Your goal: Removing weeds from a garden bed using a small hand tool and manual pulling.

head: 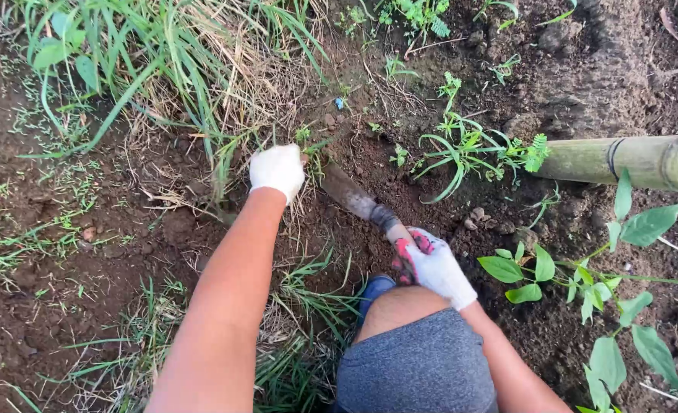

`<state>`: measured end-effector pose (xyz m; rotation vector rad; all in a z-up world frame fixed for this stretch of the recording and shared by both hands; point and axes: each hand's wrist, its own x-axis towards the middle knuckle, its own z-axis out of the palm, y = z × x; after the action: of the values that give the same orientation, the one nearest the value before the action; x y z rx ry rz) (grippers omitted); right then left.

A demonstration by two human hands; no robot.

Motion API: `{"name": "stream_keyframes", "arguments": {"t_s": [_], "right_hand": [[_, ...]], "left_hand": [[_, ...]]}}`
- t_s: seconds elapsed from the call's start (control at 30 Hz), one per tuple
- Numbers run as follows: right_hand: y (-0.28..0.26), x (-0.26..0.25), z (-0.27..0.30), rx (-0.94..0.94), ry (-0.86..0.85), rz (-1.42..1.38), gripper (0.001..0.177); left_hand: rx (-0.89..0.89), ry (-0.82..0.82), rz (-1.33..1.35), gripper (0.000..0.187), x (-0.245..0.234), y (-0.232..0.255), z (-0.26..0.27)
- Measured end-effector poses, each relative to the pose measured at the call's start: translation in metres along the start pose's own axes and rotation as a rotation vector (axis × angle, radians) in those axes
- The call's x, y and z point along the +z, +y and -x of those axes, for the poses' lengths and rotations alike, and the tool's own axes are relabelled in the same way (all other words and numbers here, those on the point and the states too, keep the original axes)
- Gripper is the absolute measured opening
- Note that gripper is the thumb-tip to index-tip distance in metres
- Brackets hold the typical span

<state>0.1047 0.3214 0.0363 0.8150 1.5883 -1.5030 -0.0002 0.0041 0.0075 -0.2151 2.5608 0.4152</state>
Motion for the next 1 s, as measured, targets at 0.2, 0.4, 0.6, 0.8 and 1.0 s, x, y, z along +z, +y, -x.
{"name": "stream_keyframes", "arguments": {"t_s": [0.2,0.4,0.6,0.8,1.0], "right_hand": [[-0.046,0.013,0.011,0.009,-0.046,0.047,0.020],[-0.036,0.020,0.003,-0.092,-0.022,0.226,0.018],[-0.004,0.070,-0.025,-0.143,-0.035,-0.039,0.021],[-0.067,0.033,0.027,-0.172,-0.103,0.343,0.035],[-0.090,0.003,0.083,-0.346,0.142,0.534,0.047]], "left_hand": [[-0.050,0.057,0.142,0.033,0.019,-0.006,-0.004],[0.009,0.100,0.119,0.030,0.006,0.000,0.010],[0.000,0.094,0.074,0.029,0.007,-0.009,0.017],[0.071,0.146,0.033,0.026,-0.008,-0.044,0.052],[0.177,0.227,0.103,0.028,-0.023,-0.042,0.098]]}}
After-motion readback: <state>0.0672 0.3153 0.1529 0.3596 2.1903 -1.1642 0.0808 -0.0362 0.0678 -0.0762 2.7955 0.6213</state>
